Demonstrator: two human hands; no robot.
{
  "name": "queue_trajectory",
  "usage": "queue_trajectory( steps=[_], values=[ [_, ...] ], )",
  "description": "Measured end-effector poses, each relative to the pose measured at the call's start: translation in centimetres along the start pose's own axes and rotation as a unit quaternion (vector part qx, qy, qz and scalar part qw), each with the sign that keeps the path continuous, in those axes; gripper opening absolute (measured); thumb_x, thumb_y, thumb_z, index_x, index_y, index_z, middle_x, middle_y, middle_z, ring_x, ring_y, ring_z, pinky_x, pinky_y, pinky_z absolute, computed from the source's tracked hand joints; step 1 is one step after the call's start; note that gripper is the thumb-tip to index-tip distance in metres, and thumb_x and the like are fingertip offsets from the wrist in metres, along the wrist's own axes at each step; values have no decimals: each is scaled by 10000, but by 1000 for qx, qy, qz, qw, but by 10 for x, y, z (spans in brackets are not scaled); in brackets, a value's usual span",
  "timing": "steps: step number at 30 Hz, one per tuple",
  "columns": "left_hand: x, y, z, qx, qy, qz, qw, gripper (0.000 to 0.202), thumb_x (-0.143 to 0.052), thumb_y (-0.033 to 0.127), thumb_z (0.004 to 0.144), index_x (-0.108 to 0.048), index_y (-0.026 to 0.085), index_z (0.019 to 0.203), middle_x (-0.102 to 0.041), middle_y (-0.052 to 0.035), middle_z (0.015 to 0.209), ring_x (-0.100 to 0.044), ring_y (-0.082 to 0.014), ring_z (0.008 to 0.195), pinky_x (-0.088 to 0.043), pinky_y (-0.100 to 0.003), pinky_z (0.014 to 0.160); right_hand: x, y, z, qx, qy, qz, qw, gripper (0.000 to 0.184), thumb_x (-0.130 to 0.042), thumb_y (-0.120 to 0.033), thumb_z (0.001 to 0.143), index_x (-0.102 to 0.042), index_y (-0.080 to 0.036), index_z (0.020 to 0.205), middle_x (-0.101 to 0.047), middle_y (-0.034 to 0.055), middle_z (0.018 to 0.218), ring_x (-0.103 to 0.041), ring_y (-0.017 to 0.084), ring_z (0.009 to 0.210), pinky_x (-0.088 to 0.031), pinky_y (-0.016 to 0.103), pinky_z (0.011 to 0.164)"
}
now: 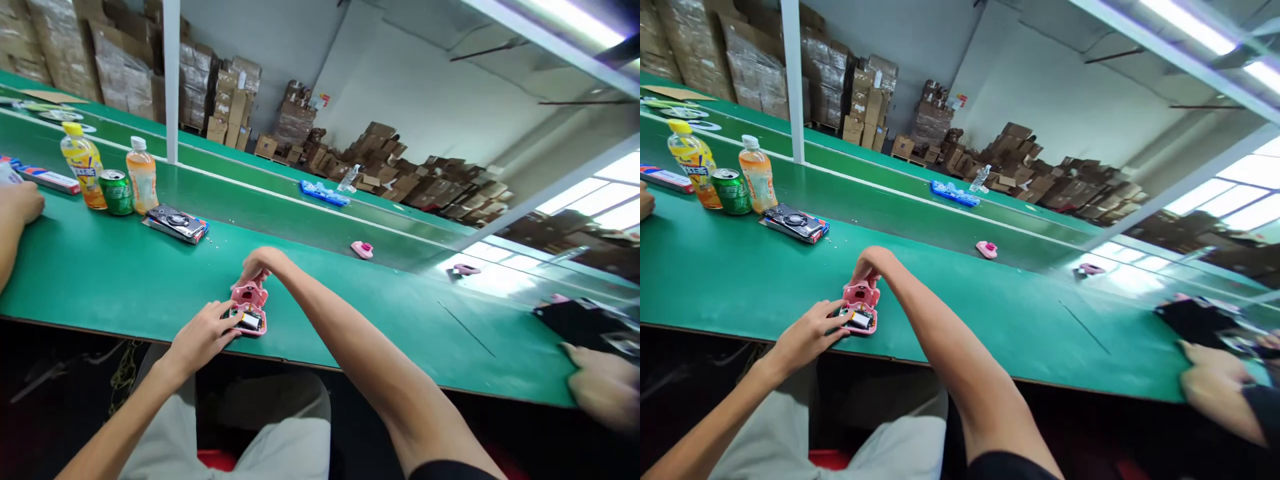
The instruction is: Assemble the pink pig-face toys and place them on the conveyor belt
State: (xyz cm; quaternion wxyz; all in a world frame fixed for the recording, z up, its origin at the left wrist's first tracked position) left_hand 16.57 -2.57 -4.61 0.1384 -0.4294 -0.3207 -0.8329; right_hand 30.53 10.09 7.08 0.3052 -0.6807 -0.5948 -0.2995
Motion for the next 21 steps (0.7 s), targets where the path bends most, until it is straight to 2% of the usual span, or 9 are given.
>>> queue_trajectory(
  steps=[4, 6, 8, 10, 12, 14, 16, 18, 21],
  values=[
    [11, -2, 1, 37, 53, -159, 985, 367, -652, 239, 958, -620, 280, 1322, -621, -83, 1372, -587, -274, 1255, -490, -464, 1078, 2, -10, -8, 45, -39, -30, 998, 312, -914, -398, 579, -718, -155, 586, -617, 17, 536, -562, 169, 568, -434, 295, 596],
    [17, -5, 2, 64, 109, -243, 962, 332, -682, 292, 942, -635, 274, 1270, -620, -74, 1323, -584, -252, 1255, -466, -421, 1100, 11, -3, -22, 95, -29, -27, 995, 286, -901, -365, 605, -710, -156, 565, -612, 7, 537, -546, 157, 578, -419, 286, 599],
    [23, -9, 4, 102, 167, -328, 924, 334, -697, 358, 929, -632, 255, 1240, -618, -78, 1277, -601, -244, 1219, -472, -393, 1081, 22, 6, -40, 158, -14, -5, 987, 239, -859, -371, 673, -741, -168, 630, -643, -9, 590, -535, 137, 599, -409, 265, 606],
    [24, -12, 8, 153, 207, -425, 868, 380, -664, 417, 940, -602, 241, 1272, -628, -80, 1236, -630, -232, 1163, -497, -364, 1034, 30, 13, -58, 215, 4, 20, 976, 160, -799, -344, 748, -775, -186, 752, -707, -19, 714, -557, 125, 660, -417, 243, 632],
    [24, -14, 16, 192, 235, -531, 791, 407, -608, 475, 958, -589, 230, 1283, -651, -70, 1182, -666, -212, 1081, -527, -338, 973, 35, 17, -73, 266, 34, 36, 963, 133, -754, -295, 792, -782, -193, 872, -749, -11, 862, -591, 129, 754, -435, 230, 678],
    [25, -12, 27, 201, 258, -618, 714, 412, -589, 511, 949, -607, 222, 1243, -674, -55, 1136, -687, -202, 1025, -550, -328, 924, 37, 19, -85, 325, 78, 41, 942, 181, -724, -270, 819, -767, -187, 973, -755, 10, 971, -611, 142, 832, -453, 232, 719],
    [29, -8, 40, 181, 272, -671, 666, 393, -612, 506, 925, -631, 215, 1189, -694, -50, 1130, -693, -207, 1027, -565, -332, 904, 39, 20, -96, 385, 118, 39, 914, 235, -698, -279, 849, -741, -180, 1057, -745, 32, 1037, -619, 157, 885, -468, 243, 751],
    [36, -2, 53, 154, 269, -688, 656, 354, -629, 473, 920, -652, 211, 1157, -707, -53, 1172, -679, -217, 1096, -562, -334, 926, 41, 21, -105, 424, 134, 37, 895, 267, -670, -290, 879, -715, -176, 1116, -731, 44, 1083, -623, 166, 932, -479, 254, 784],
    [47, 6, 65, 136, 260, -693, 659, 329, -626, 459, 935, -674, 207, 1141, -724, -54, 1190, -677, -221, 1134, -564, -318, 934, 46, 22, -114, 443, 122, 34, 887, 305, -651, -291, 899, -690, -162, 1173, -718, 54, 1122, -621, 168, 954, -482, 257, 792]
  ],
)
Point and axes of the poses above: each hand's wrist, its own z-axis towards the middle knuckle, its own x-axis out of the back of the hand, y = z × x, the point moved 2 cm from there along z, towards the middle knuckle
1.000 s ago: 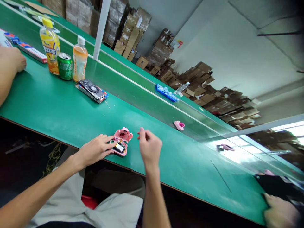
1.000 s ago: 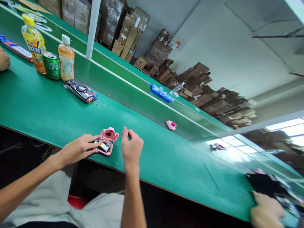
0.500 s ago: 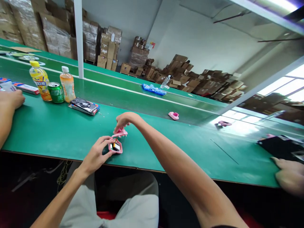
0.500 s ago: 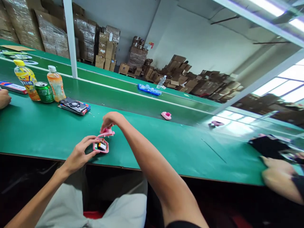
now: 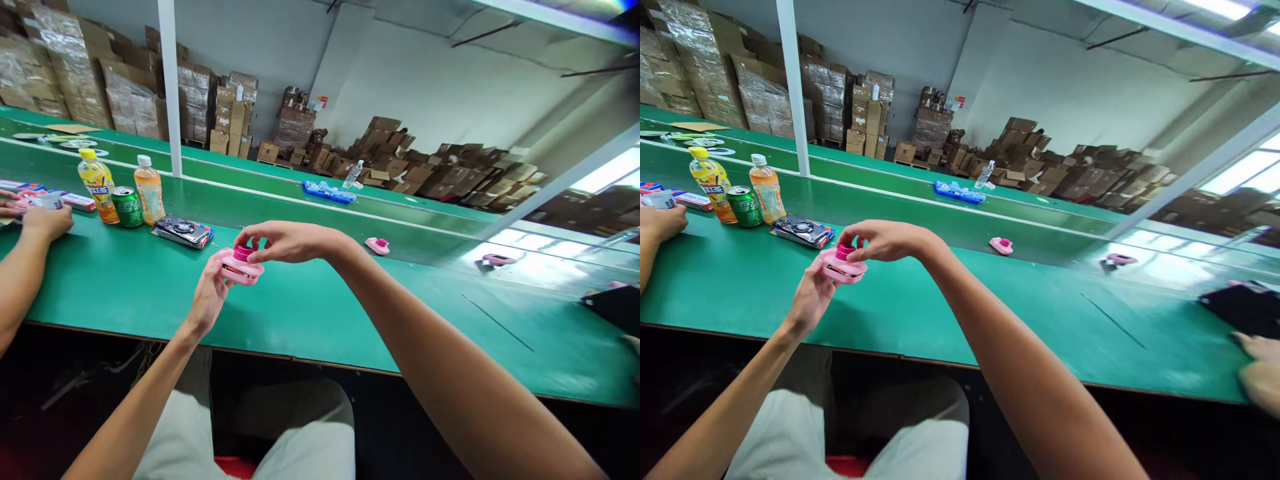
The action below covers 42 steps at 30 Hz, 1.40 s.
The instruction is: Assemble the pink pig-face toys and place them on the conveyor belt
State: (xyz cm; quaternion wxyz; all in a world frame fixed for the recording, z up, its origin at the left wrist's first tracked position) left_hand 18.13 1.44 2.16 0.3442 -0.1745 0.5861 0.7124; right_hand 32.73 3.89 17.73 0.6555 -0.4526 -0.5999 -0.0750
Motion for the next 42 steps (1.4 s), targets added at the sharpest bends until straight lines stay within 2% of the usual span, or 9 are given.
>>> queue_trajectory(
  steps=[9, 11, 14, 16, 21, 26, 30, 37, 42],
  values=[
    [-15, 5, 0, -19, -8, 27, 999, 510, -591, 590, 957, -624, 162, 1231, -748, -122, 1181, -725, -262, 1091, -590, -380, 927, 6, -7, 1, 6, 4, -2, 1000, 287, -642, -255, 923, -705, -153, 1183, -742, 51, 1149, -645, 164, 970, -481, 255, 813],
    [-14, 6, 1, -27, 9, 27, 999, 469, -576, 552, 979, -628, 148, 1212, -759, -128, 1143, -731, -266, 1075, -589, -402, 932, -5, -12, -3, -38, 116, -37, 992, 273, -674, -242, 909, -706, -139, 1159, -741, 74, 1144, -652, 174, 974, -473, 266, 812],
    [-11, 10, 1, -45, 42, 24, 998, 419, -562, 520, 994, -633, 160, 1196, -749, -124, 1178, -731, -257, 1070, -583, -405, 941, -32, -22, -19, -149, 325, -111, 927, 282, -664, -403, 940, -751, -136, 932, -758, 100, 955, -657, 206, 866, -441, 308, 759],
    [-10, 12, -1, -43, 46, 28, 998, 429, -581, 530, 982, -622, 183, 1230, -729, -121, 1237, -712, -252, 1117, -567, -391, 966, -58, -24, -30, -198, 375, -112, 899, 432, -609, -542, 951, -763, -156, 834, -757, 104, 867, -656, 227, 820, -423, 331, 735],
    [-10, 8, -11, -33, 35, 32, 998, 494, -636, 576, 934, -587, 238, 1291, -708, -96, 1259, -683, -251, 1163, -549, -383, 991, -108, -19, -33, -177, 415, 22, 892, 432, -574, -577, 956, -768, -193, 912, -753, 72, 893, -640, 206, 813, -424, 311, 709],
    [-17, 0, -17, -48, 103, -16, 993, 374, -628, 506, 960, -595, 234, 1216, -734, -66, 1104, -717, -216, 1026, -574, -374, 932, -135, -17, -26, -171, 484, 153, 845, 402, -627, -576, 916, -738, -196, 847, -731, 45, 839, -629, 186, 762, -454, 297, 711],
    [-27, -6, -23, -52, 123, -60, 989, 343, -617, 442, 980, -578, 237, 1252, -732, -64, 1103, -727, -186, 968, -594, -326, 874, -145, -15, -24, -190, 523, 219, 802, 381, -640, -561, 893, -742, -193, 903, -732, 41, 857, -630, 188, 766, -468, 293, 696],
    [-38, -8, -29, -29, 150, -77, 985, 342, -677, 459, 942, -542, 262, 1186, -713, -36, 1094, -718, -160, 871, -597, -316, 842, -155, -11, -22, -220, 534, 270, 771, 432, -690, -566, 836, -753, -171, 1001, -748, 66, 913, -654, 205, 783, -496, 305, 673],
    [-40, -6, -30, -10, 160, -69, 985, 306, -633, 461, 962, -517, 291, 1188, -702, -25, 1107, -709, -168, 869, -591, -339, 830, -164, -13, -22, -180, 552, 193, 791, 359, -620, -510, 920, -743, -199, 1050, -720, 79, 1043, -652, 220, 927, -512, 323, 748]
  ],
)
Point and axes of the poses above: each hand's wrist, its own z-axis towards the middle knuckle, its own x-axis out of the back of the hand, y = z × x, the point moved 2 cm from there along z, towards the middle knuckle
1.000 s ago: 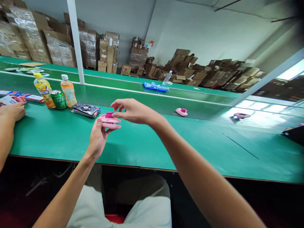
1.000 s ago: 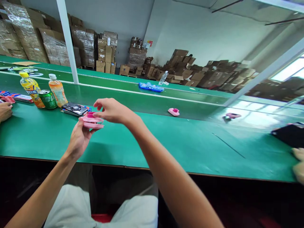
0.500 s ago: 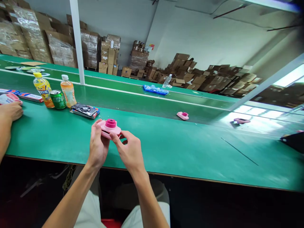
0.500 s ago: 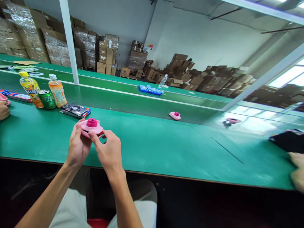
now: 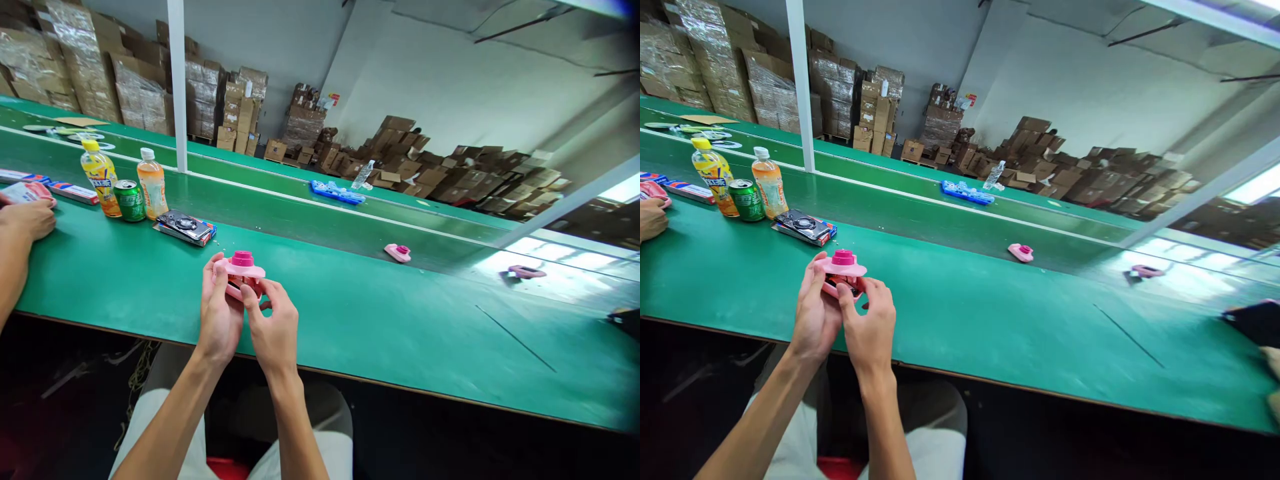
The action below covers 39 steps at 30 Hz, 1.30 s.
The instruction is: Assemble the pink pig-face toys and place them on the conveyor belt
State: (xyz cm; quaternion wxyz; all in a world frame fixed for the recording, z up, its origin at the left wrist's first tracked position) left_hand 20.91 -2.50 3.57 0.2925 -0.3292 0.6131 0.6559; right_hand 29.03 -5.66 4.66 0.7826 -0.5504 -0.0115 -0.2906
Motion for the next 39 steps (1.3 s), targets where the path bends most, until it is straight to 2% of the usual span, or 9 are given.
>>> queue_trajectory(
  steps=[5, 10, 13, 16, 21, 26, 32, 35, 39],
  values=[
    [5, -9, 3, 2, -22, 10, 1000, 353, -622, 507, 953, -494, 308, 1215, -672, -28, 1145, -704, -187, 912, -577, -364, 851, -4, 9, -2, 44, 23, 1, 999, 334, -548, -491, 985, -734, -224, 1061, -678, 80, 1092, -649, 202, 978, -540, 318, 794],
    [16, -20, 4, -49, -31, 70, 996, 337, -573, 530, 984, -507, 302, 1224, -642, -24, 1146, -670, -160, 955, -539, -270, 836, -8, 22, -5, 76, 90, -40, 992, 383, -489, -487, 1021, -744, -203, 988, -683, 120, 1153, -622, 242, 1186, -536, 377, 933],
    [21, -25, 4, -50, -50, 90, 993, 366, -561, 572, 980, -502, 286, 1201, -631, -22, 1094, -658, -145, 904, -533, -233, 768, -8, 27, -6, 90, 84, -36, 992, 344, -465, -426, 1042, -738, -217, 1026, -710, 103, 1169, -623, 229, 1220, -516, 392, 996],
    [23, -26, 7, -55, -33, 111, 992, 433, -627, 605, 927, -502, 270, 1171, -613, -25, 1107, -653, -140, 894, -544, -222, 753, -6, 31, -8, 80, 78, -35, 993, 336, -496, -452, 1025, -736, -217, 1024, -702, 112, 1224, -622, 244, 1241, -517, 414, 1012],
    [25, -23, 18, -1, -33, 93, 995, 472, -675, 608, 887, -509, 251, 1147, -648, -22, 1035, -683, -161, 829, -570, -239, 672, -6, 39, -12, 96, 31, -47, 994, 341, -628, -499, 942, -724, -211, 1096, -579, 142, 1450, -616, 276, 1265, -519, 456, 1042],
    [28, -21, 22, 9, -43, 77, 996, 511, -753, 592, 831, -507, 252, 1124, -657, -1, 962, -692, -154, 794, -586, -251, 706, -8, 45, -14, 108, 51, -68, 991, 342, -592, -494, 969, -723, -210, 1109, -659, 143, 1359, -634, 278, 1254, -530, 457, 1036],
    [34, -23, 18, 19, -69, 62, 995, 436, -741, 539, 867, -528, 265, 1131, -646, 3, 1008, -685, -136, 851, -560, -217, 713, -15, 51, -22, 72, 93, -17, 993, 307, -658, -432, 936, -662, -187, 1120, -700, 153, 1288, -679, 270, 1177, -557, 452, 993],
    [39, -26, 18, 18, -68, 62, 996, 384, -728, 526, 883, -537, 261, 1084, -640, 9, 1016, -670, -133, 908, -548, -224, 785, -17, 54, -24, 38, 114, 28, 992, 395, -708, -444, 893, -594, -194, 1177, -700, 147, 1263, -695, 248, 1113, -575, 433, 953],
    [46, -32, 18, 46, -92, 93, 990, 351, -654, 549, 932, -542, 263, 1102, -632, -12, 1138, -652, -157, 1016, -537, -258, 853, -14, 56, -22, -11, 42, 97, 994, 427, -722, -462, 874, -603, -202, 1191, -704, 115, 1192, -694, 227, 1067, -587, 382, 906]
  ],
)
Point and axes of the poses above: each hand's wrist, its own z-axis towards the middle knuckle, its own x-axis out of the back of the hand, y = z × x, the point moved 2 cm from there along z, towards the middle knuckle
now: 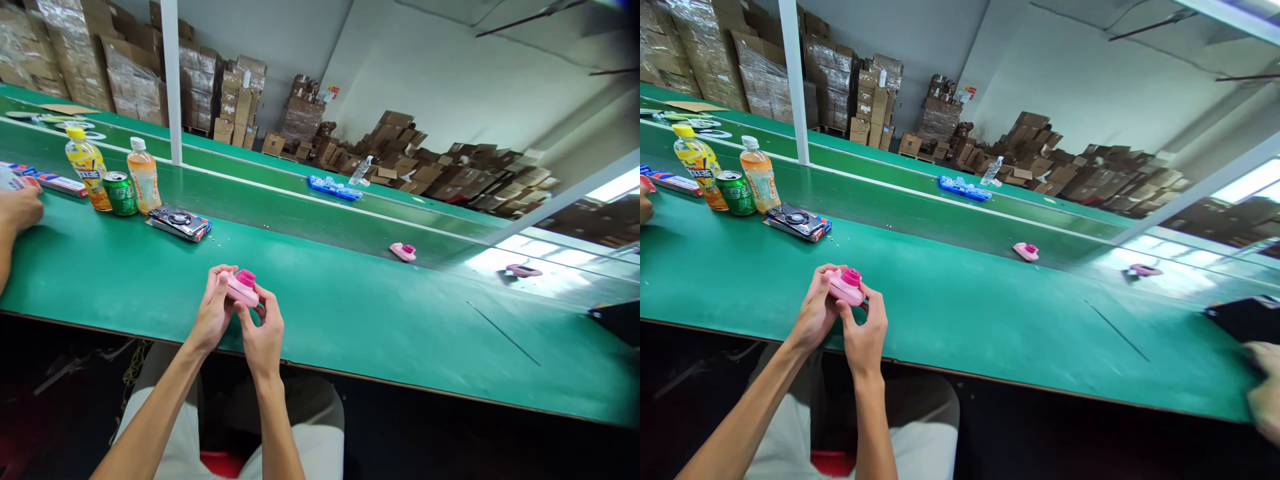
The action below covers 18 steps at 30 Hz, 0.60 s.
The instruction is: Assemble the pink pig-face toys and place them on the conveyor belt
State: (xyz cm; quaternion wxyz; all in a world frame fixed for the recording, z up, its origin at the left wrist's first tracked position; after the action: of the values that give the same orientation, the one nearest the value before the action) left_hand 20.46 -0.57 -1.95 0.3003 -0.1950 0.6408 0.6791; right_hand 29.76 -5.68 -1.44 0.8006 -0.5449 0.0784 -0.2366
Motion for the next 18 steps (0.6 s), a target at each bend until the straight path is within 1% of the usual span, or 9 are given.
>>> queue_trajectory(
  steps=[2, 4, 6, 9, 12, 15, 18],
  values=[
    [3, -2, -2, 2, -11, 41, 999, 345, -606, 565, 957, -547, 258, 1102, -619, -20, 1148, -640, -166, 1032, -524, -266, 868, 4, -1, 1, -49, -43, 24, 998, 368, -720, -464, 871, -635, -204, 1117, -721, 95, 1121, -709, 222, 1004, -593, 364, 868],
    [7, 0, -6, -19, -10, 111, 994, 363, -563, 588, 972, -552, 246, 1094, -605, -30, 1136, -620, -177, 1048, -502, -282, 907, 10, -2, 1, -88, -74, 43, 992, 352, -738, -458, 853, -639, -205, 1077, -733, 82, 1076, -717, 222, 972, -593, 357, 860],
    [10, 5, -10, -36, -17, 182, 982, 401, -500, 612, 989, -548, 238, 1122, -589, -47, 1157, -591, -198, 1104, -474, -315, 976, 16, -4, 3, -112, -105, 52, 987, 351, -752, -458, 840, -639, -203, 1053, -739, 76, 1063, -717, 223, 977, -584, 351, 876],
    [12, 13, -17, -34, -67, 244, 967, 431, -417, 599, 1023, -500, 234, 1236, -543, -79, 1259, -529, -229, 1229, -426, -370, 1076, 22, -4, 6, -139, -147, 65, 977, 369, -767, -483, 826, -637, -199, 1022, -743, 72, 1049, -713, 216, 974, -570, 328, 882],
    [15, 20, -22, -57, -117, 287, 949, 379, -403, 521, 1051, -458, 237, 1296, -483, -99, 1332, -482, -235, 1285, -380, -386, 1138, 23, 1, 9, -163, -182, 109, 963, 384, -779, -492, 819, -636, -204, 1029, -737, 69, 1076, -704, 212, 1006, -563, 313, 893],
    [19, 24, -25, -81, -150, 324, 930, 312, -385, 444, 1069, -458, 249, 1301, -455, -100, 1330, -454, -232, 1303, -361, -380, 1156, 23, 9, 7, -179, -194, 149, 953, 362, -778, -488, 828, -646, -210, 1018, -736, 60, 1064, -698, 206, 1011, -563, 309, 905],
    [21, 22, -29, -80, -163, 336, 924, 305, -374, 414, 1075, -449, 255, 1325, -425, -105, 1357, -417, -234, 1345, -341, -385, 1178, 23, 16, 3, -178, -190, 160, 952, 322, -781, -463, 836, -658, -213, 999, -736, 45, 1014, -694, 188, 958, -566, 292, 877]
  ],
)
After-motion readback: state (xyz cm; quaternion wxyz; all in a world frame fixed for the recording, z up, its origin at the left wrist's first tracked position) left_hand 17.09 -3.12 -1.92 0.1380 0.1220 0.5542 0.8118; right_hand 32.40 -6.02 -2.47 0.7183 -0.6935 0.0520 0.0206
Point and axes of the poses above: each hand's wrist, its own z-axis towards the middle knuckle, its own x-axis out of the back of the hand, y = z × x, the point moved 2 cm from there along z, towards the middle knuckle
